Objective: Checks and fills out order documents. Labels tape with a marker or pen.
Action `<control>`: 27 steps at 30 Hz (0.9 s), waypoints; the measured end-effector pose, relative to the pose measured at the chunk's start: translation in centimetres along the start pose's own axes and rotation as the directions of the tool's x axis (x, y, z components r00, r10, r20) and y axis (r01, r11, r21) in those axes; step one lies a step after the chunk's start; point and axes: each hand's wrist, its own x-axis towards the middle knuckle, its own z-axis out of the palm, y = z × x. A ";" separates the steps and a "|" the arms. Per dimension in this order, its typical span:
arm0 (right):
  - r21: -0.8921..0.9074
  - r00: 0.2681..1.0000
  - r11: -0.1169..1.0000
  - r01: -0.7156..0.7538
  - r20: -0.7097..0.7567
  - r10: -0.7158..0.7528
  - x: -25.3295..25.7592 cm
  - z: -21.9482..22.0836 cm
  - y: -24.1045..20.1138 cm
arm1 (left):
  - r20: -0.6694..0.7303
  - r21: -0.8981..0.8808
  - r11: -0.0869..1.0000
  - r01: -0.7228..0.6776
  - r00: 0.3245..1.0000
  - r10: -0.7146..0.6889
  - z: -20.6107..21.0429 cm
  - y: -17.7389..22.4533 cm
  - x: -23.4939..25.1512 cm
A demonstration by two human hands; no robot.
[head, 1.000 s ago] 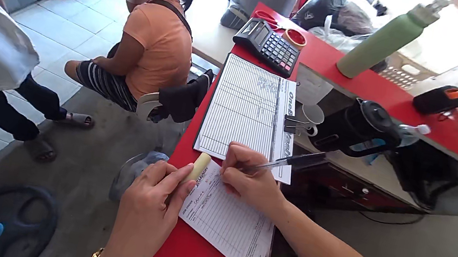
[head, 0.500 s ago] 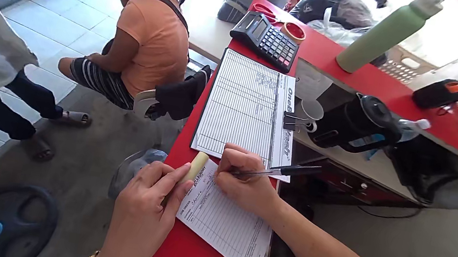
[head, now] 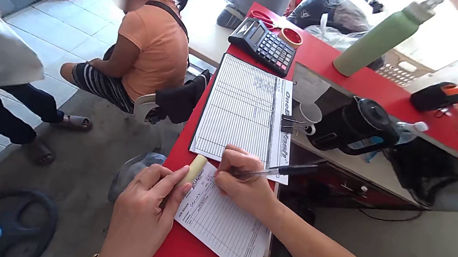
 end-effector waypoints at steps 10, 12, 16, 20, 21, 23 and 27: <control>-0.004 0.999 1.000 -0.031 -0.020 0.031 0.0 -0.1 -0.3 | 0.002 0.004 1.000 -0.003 1.000 0.003 0.0 0.0 0.0; -0.012 1.000 1.000 0.000 -0.012 0.000 -0.1 0.0 -0.1 | 0.005 0.001 1.000 -0.003 1.000 0.003 -0.1 0.0 0.0; -0.036 1.000 0.999 0.003 -0.026 -0.004 0.0 0.0 -0.2 | 0.002 0.001 1.000 -0.007 1.000 0.007 0.0 0.0 0.0; -0.007 0.999 1.000 -0.021 -0.027 0.020 -0.1 0.0 -0.1 | -0.002 0.009 1.000 -0.007 1.000 0.007 0.0 0.0 0.0; -0.006 1.000 1.000 -0.013 -0.022 0.013 -0.1 0.0 -0.1 | -0.001 0.007 1.000 -0.007 1.000 0.007 0.0 0.0 0.0; -0.006 1.000 1.000 -0.007 -0.025 0.007 -0.1 0.0 -0.1 | 0.000 0.002 1.000 -0.008 1.000 0.008 0.0 -0.1 0.0; 0.032 0.996 0.997 -0.073 -0.057 0.075 0.1 -0.1 -0.3 | 0.005 -0.004 1.000 -0.003 1.000 0.003 -0.1 0.0 0.1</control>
